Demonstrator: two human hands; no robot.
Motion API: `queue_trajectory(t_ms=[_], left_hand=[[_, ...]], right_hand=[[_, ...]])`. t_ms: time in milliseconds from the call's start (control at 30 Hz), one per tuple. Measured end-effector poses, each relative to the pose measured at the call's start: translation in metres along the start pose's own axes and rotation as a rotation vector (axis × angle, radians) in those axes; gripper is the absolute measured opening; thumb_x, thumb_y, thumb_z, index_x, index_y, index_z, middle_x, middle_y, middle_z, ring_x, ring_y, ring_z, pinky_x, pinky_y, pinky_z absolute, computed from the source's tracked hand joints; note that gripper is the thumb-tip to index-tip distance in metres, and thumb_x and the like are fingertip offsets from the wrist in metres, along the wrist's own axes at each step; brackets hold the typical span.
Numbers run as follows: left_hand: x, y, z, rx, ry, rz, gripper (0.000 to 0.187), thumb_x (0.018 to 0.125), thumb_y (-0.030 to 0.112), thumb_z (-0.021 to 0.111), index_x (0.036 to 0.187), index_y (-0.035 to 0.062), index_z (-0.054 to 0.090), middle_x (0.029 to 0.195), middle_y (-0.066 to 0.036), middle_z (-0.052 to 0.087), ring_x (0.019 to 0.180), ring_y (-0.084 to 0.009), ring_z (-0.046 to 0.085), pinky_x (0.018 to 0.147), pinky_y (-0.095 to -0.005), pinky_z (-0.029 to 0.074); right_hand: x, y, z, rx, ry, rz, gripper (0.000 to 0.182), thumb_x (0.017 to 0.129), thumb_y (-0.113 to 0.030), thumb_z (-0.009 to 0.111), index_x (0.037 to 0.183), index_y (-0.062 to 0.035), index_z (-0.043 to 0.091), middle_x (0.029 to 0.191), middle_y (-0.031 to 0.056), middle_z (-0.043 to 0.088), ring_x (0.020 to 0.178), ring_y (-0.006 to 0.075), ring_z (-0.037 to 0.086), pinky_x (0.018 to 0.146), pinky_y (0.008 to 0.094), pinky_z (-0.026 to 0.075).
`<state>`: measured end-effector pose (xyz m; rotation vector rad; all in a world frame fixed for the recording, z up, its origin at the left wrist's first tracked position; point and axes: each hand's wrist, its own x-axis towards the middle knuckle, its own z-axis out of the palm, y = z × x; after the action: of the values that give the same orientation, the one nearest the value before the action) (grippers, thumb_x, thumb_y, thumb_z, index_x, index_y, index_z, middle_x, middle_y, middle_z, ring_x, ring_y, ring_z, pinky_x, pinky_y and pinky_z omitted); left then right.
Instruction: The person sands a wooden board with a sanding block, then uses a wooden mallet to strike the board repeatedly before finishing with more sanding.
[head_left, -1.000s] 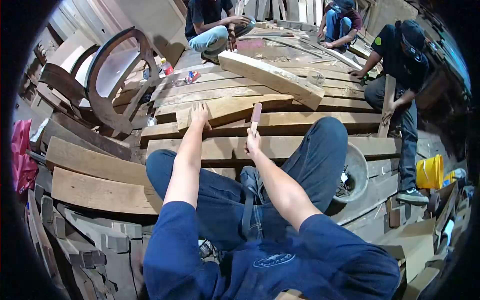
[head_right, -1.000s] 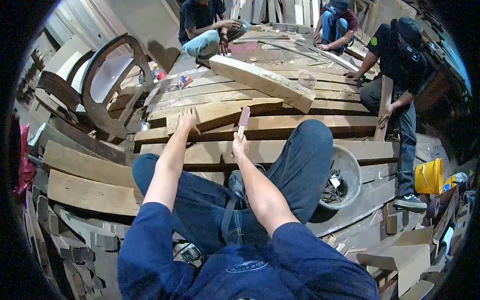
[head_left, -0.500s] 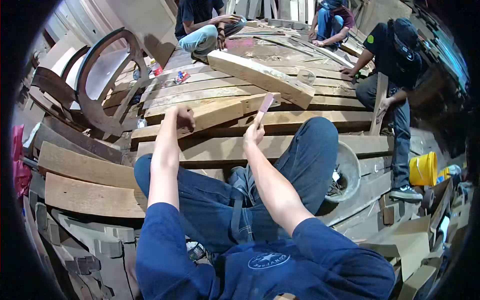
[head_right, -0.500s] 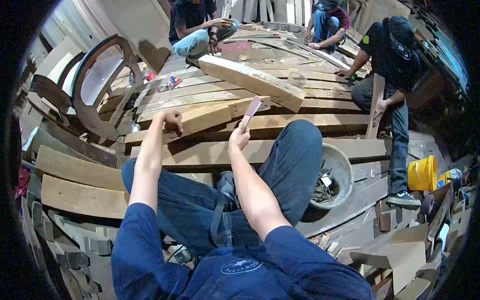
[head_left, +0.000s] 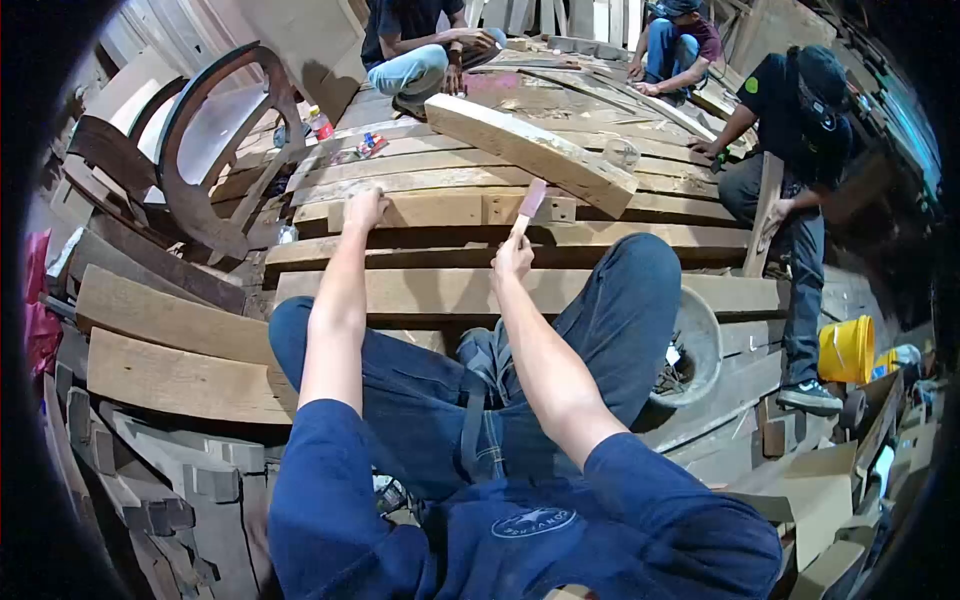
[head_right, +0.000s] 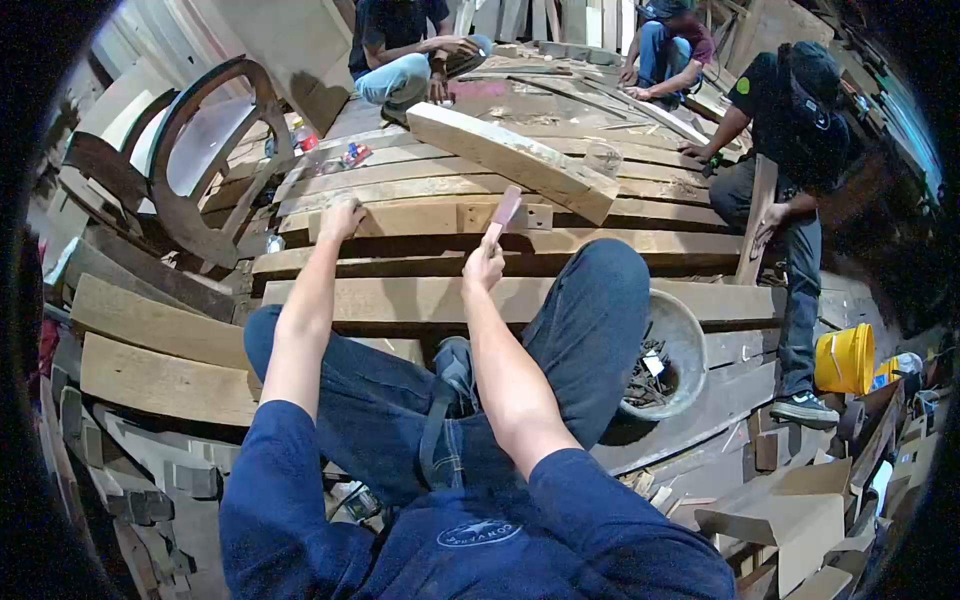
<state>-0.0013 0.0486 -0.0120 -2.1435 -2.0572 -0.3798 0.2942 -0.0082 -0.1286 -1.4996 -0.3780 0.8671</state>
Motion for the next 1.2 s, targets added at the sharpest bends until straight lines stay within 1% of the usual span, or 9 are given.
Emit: queue_trajectory(t_ms=[233,333,367,433,467,500,700,1067,1200], left_hand=[[0.006,0.025,0.045,-0.093,-0.022,-0.032,0.043,0.089,0.026,0.062,0.13,0.016,0.057,0.133,-0.02,0.053,0.129,-0.0406,0.043,0.108,-0.0582,0.034],[-0.001,0.033,0.039,0.019,-0.158,0.006,0.072,0.081,0.039,0.07,0.143,0.019,0.04,0.147,-0.02,0.037,0.138,-0.0454,0.029,0.113,-0.0616,0.025],[-0.006,0.035,0.031,0.073,-0.221,0.019,0.085,0.077,0.044,0.073,0.149,0.0209,0.033,0.153,-0.02,0.03,0.141,-0.0476,0.022,0.114,-0.0628,0.021],[-0.013,0.047,0.008,0.206,-0.319,0.028,0.118,0.064,0.047,0.084,0.157,0.0221,0.015,0.161,-0.02,0.019,0.145,-0.0496,0.016,0.117,-0.0636,0.015],[-0.022,0.056,-0.001,0.241,-0.244,0.037,0.112,0.063,0.037,0.086,0.154,0.0171,0.024,0.155,-0.021,0.03,0.142,-0.0462,0.026,0.117,-0.0604,0.019],[-0.019,0.05,0.008,0.253,-0.16,0.086,0.106,0.062,0.032,0.086,0.151,0.0148,0.03,0.149,-0.02,0.037,0.139,-0.0437,0.031,0.117,-0.0573,0.022],[-0.009,0.026,0.035,0.221,-0.065,0.162,0.073,0.067,0.02,0.077,0.134,0.0094,0.051,0.133,-0.02,0.053,0.123,-0.0383,0.051,0.106,-0.0493,0.04],[-0.017,0.033,0.008,0.46,-0.137,0.254,0.103,0.058,0.033,0.089,0.144,0.0047,0.039,0.137,-0.017,0.052,0.128,-0.0328,0.048,0.109,-0.0463,0.037],[-0.028,0.044,0.019,0.43,-0.198,0.179,0.095,0.062,0.027,0.087,0.141,0.0025,0.04,0.135,-0.015,0.052,0.127,-0.0301,0.05,0.111,-0.0446,0.037]], right_hand=[[0.002,0.013,0.0,-0.096,0.076,-0.031,0.038,0.096,-0.043,0.056,0.109,-0.0091,0.065,0.06,0.0055,0.056,0.042,0.0162,0.051,0.038,0.033,0.038],[-0.022,-0.023,-0.014,-0.144,-0.01,0.117,0.047,0.095,-0.048,0.054,0.116,-0.0073,0.065,0.105,0.0195,0.071,0.101,0.0384,0.066,0.087,0.0479,0.048],[-0.012,-0.003,-0.007,-0.026,0.044,-0.062,0.037,0.097,-0.043,0.056,0.108,-0.0087,0.065,0.059,0.0047,0.054,0.041,0.0157,0.049,0.037,0.0323,0.037],[-0.002,0.01,-0.001,-0.057,0.061,-0.023,0.037,0.097,-0.043,0.056,0.107,-0.0085,0.064,0.059,0.0043,0.054,0.04,0.0154,0.048,0.037,0.0317,0.037],[-0.007,0.002,-0.003,-0.073,0.07,-0.004,0.037,0.097,-0.043,0.056,0.107,-0.0084,0.064,0.06,0.0041,0.054,0.04,0.0152,0.048,0.037,0.0315,0.037],[-0.022,-0.023,-0.014,-0.067,-0.035,0.139,0.043,0.094,-0.044,0.057,0.116,-0.0076,0.065,0.102,0.0176,0.071,0.098,0.0366,0.067,0.085,0.0464,0.049],[-0.03,-0.038,-0.021,-0.163,-0.032,0.134,0.043,0.094,-0.043,0.056,0.115,-0.0073,0.066,0.105,0.0204,0.07,0.1,0.0383,0.066,0.087,0.0472,0.048],[-0.009,-0.009,-0.015,-0.385,0.061,-0.261,0.045,0.095,-0.046,0.057,0.11,-0.0041,0.063,0.075,0.0156,0.067,0.061,0.0272,0.065,0.056,0.0421,0.049],[-0.029,-0.033,-0.024,-0.29,-0.029,-0.136,0.039,0.094,-0.042,0.058,0.111,-0.0075,0.068,0.086,0.0191,0.07,0.083,0.0319,0.069,0.073,0.0449,0.051]])
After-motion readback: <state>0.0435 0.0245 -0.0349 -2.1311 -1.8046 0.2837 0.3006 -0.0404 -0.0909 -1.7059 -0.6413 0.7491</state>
